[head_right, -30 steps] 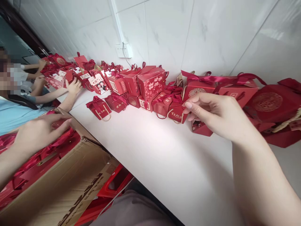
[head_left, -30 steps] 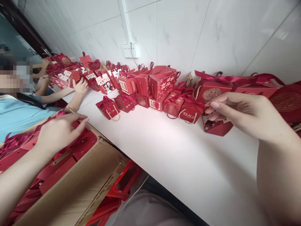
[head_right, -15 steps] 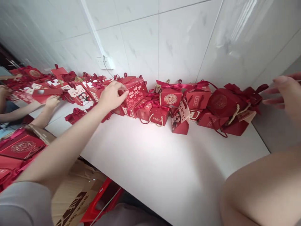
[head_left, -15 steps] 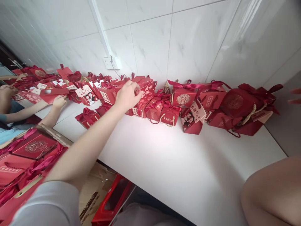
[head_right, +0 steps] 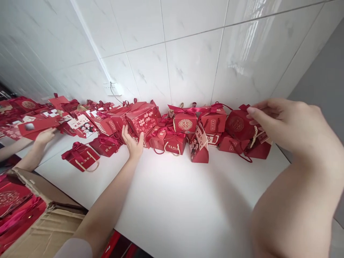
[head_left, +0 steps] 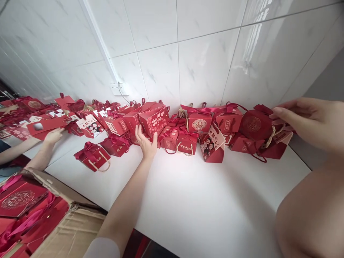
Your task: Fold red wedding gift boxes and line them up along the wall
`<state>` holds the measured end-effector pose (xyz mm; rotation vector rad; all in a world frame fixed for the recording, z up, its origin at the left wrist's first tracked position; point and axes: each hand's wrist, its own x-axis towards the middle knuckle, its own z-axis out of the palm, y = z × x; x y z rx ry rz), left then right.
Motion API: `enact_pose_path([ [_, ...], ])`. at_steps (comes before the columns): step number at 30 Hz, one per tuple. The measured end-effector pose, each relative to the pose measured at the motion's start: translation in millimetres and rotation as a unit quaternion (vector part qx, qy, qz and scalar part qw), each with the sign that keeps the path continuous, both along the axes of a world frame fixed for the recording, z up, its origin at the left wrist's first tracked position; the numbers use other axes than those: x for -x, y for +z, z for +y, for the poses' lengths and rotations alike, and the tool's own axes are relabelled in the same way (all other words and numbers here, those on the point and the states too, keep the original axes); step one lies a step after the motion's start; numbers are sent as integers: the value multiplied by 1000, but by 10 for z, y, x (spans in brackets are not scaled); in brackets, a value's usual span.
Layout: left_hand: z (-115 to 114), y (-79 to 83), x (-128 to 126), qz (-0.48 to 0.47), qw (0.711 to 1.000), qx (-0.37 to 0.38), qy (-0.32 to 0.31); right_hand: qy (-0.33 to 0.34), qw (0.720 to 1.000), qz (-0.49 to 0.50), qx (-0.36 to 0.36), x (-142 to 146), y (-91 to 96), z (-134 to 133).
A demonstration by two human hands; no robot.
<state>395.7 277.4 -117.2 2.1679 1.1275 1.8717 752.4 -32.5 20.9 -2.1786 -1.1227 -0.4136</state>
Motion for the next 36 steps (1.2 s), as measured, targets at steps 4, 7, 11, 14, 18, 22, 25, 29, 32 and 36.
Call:
enact_pose_path([
  [4,125,-95,90,28,999,41,6,8,998,48,27,450,161,152],
  [7,122,-139,151,46,998,42,8,130,990,18,44,708,102,357],
  [11,16,-133,161,56,997,54,20,292,943,84,133,956,-23,600],
  [14,-77,-102,135,75,996,35,18,306,928,99,188,995,-84,678],
  [18,-95,52,138,80,996,-4,-28,278,939,80,185,934,-100,657],
  [22,16,310,135,86,994,-49,-39,262,946,73,176,904,-68,612],
  [25,83,404,93,89,994,-36,-56,255,948,81,176,913,-54,606],
  [29,17,353,56,87,994,-6,-63,259,945,88,180,900,-84,631],
  [32,-117,323,74,91,993,-28,-68,262,945,79,178,872,-132,656],
  [36,-229,320,121,96,991,-54,-82,260,941,87,198,877,-171,674],
])
